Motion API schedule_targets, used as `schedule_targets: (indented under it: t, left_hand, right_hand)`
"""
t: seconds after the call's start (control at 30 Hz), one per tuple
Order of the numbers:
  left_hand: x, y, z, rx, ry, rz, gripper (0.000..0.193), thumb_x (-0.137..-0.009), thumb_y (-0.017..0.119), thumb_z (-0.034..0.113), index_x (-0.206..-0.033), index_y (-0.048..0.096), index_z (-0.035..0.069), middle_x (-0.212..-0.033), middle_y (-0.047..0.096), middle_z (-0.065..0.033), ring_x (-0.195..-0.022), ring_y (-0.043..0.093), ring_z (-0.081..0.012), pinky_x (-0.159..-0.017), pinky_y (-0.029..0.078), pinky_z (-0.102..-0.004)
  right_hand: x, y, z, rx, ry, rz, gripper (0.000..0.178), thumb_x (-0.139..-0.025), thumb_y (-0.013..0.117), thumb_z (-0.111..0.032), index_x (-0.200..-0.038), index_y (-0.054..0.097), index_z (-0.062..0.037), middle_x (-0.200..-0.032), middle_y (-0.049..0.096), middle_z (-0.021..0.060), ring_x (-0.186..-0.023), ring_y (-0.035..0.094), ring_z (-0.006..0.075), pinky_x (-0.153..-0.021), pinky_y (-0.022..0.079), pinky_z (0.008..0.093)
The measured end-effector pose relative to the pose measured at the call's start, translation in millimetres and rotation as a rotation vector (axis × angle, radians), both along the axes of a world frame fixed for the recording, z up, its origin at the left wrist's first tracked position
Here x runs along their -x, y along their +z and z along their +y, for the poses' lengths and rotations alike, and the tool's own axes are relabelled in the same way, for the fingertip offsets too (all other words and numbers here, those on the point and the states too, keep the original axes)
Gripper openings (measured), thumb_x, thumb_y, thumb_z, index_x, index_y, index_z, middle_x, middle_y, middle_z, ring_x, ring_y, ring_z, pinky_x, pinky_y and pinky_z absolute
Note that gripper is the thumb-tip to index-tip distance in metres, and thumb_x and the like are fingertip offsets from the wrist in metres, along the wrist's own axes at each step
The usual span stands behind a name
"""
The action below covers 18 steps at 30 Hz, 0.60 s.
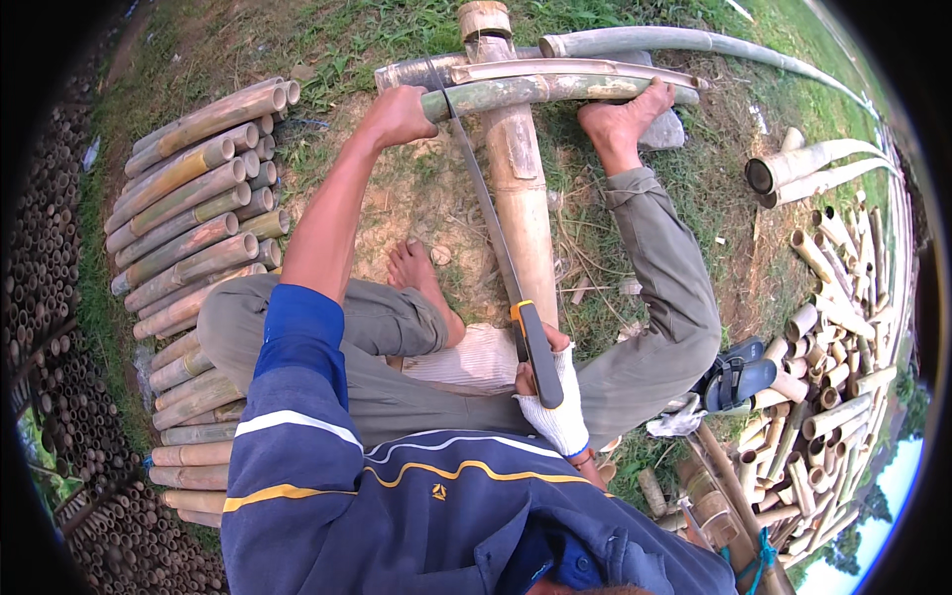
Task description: The person sits on the ground and uses a hand saw to cut long bamboo poles into shorter sections. They hold the bamboo steady with their feet and hands, saw through the material, and then move the cut pieces aside.
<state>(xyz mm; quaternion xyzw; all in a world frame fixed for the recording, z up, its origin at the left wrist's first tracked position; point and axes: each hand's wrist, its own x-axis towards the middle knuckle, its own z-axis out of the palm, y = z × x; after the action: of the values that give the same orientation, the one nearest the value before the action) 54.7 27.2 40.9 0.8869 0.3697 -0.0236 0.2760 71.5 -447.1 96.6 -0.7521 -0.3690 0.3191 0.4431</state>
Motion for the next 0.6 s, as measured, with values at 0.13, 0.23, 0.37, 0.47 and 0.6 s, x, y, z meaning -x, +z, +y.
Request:
schedule_targets:
  t: [0.13,0.23,0.37,0.47,0.6]
  left_hand:
    - [9.1,-3.2,-0.1,-0.011,0.036,0.02,0.054,-0.069,0.085,0.026,-0.116,0.077,0.001,-0.108,0.079,-0.0263,-0.101,0.078,-0.0407,-0.093,0.061,-0.0469]
    - [-5.0,0.0,-5.2,-0.034,0.066,-0.007,0.055,-0.07,0.086,0.025,-0.117,0.077,0.0,-0.109,0.079,-0.027,-0.103,0.078,-0.041,-0.095,0.061,-0.0467]
    - [-13.6,10.9,-12.0,-0.043,0.044,0.037,0.055,-0.071,0.086,0.026,-0.119,0.078,-0.001,-0.11,0.079,-0.0277,-0.105,0.077,-0.0418,-0.097,0.06,-0.0467]
    - [2.3,-0.9,8.6,-0.061,0.048,0.061,0.054,-0.071,0.085,0.026,-0.118,0.077,0.0,-0.109,0.079,-0.0277,-0.104,0.077,-0.042,-0.097,0.06,-0.0465]
    - [0.5,1.1,-5.9,-0.048,0.031,0.016,0.05,-0.071,0.084,0.026,-0.114,0.078,0.001,-0.109,0.079,-0.0273,-0.103,0.077,-0.0415,-0.097,0.061,-0.046]
  right_hand:
    - [-25.8,-31.1,80.4,-0.16,-0.001,0.014,0.07,-0.086,0.066,0.007,-0.153,0.048,-0.0045,-0.12,0.061,0.0086,-0.095,0.06,0.0139,-0.091,0.053,0.0292]
    - [-58.5,-56.9,203.2,-0.231,-0.023,0.07,0.062,-0.09,0.07,-0.001,-0.148,0.05,-0.005,-0.118,0.065,0.0109,-0.102,0.064,0.0179,-0.094,0.053,0.0322]
    - [-71.1,-62.9,242.9,-0.267,-0.072,0.162,0.061,-0.087,0.074,-0.006,-0.144,0.052,-0.0059,-0.126,0.065,0.0158,-0.108,0.066,0.0256,-0.099,0.053,0.0359]
    - [-42.5,-31.3,158.3,-0.17,-0.02,0.006,0.065,-0.086,0.073,-0.003,-0.147,0.052,-0.0101,-0.112,0.066,0.0122,-0.093,0.066,0.0214,-0.086,0.056,0.035]
    - [-8.3,-18.4,17.5,-0.078,-0.066,0.05,0.069,-0.086,0.07,0.002,-0.152,0.051,-0.0091,-0.106,0.064,0.0041,-0.084,0.061,0.016,-0.084,0.054,0.0296]
